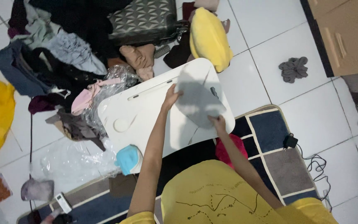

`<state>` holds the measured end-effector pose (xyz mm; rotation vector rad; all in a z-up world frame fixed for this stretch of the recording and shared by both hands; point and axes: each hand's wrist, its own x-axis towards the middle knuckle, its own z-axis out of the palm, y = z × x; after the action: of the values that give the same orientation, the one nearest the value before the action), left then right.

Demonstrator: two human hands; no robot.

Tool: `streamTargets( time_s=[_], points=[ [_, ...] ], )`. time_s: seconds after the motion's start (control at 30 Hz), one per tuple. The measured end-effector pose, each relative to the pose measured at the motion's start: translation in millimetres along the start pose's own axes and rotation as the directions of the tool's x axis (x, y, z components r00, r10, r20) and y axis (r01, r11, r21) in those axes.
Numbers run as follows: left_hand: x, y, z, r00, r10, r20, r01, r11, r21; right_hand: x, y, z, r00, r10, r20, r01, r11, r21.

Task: The recorder folds various clothing items including shirts and a dress on a flat surface on the floor.

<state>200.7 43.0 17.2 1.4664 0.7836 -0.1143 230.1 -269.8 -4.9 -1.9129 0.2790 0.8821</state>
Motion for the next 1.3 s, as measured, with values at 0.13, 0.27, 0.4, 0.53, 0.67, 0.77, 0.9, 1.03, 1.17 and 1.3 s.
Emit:
streamTargets(
  time_s=[0.13,0.27,0.4,0.53,0.67,0.77,0.9,1.03,1.17,1.3],
  points=[
    [52,30,19,0.966,0.236,0.105,-0.250,0.956,0.156,-28,-2,-1,0.977,0.025,-0.212,0.019,0.979,0.205],
    [50,66,13,0.948,0.283,-0.145,-0.231,0.926,0.298,-22,-3,9,0.949,-0.094,-0.301,0.185,0.938,0.293],
    [7,71,-25,0.932,0.092,-0.349,0.061,0.912,0.404,-42,-27,48,0.903,-0.022,-0.429,-0.039,0.990,-0.134],
    [-36,-22,-93,0.859,0.291,-0.421,0.051,0.770,0.636,-71,-52,102,0.899,-0.437,-0.034,0.365,0.788,-0.495],
    [-84,-71,-179,0.861,0.122,-0.494,0.333,0.599,0.729,-84,-95,175,0.714,-0.560,0.420,0.678,0.405,-0.614],
    [-114,-122,-232,0.788,0.202,-0.581,0.407,0.538,0.738,-73,-97,236,0.561,-0.578,0.593,0.801,0.199,-0.564],
    [-158,-132,-267,0.845,-0.045,-0.533,0.469,0.543,0.697,-55,-99,321,0.445,-0.565,0.694,0.858,0.048,-0.511],
    [-158,-170,-249,0.891,-0.052,-0.451,0.386,0.610,0.692,-27,-109,400,0.315,-0.594,0.741,0.853,-0.166,-0.495],
    [-156,-165,-243,0.891,-0.006,-0.454,0.332,0.691,0.642,3,-175,480,0.303,-0.667,0.681,0.869,-0.101,-0.485],
    [-152,-186,-233,0.822,0.240,-0.517,0.272,0.631,0.726,4,-265,534,0.366,-0.642,0.674,0.812,-0.132,-0.568]
  ],
)
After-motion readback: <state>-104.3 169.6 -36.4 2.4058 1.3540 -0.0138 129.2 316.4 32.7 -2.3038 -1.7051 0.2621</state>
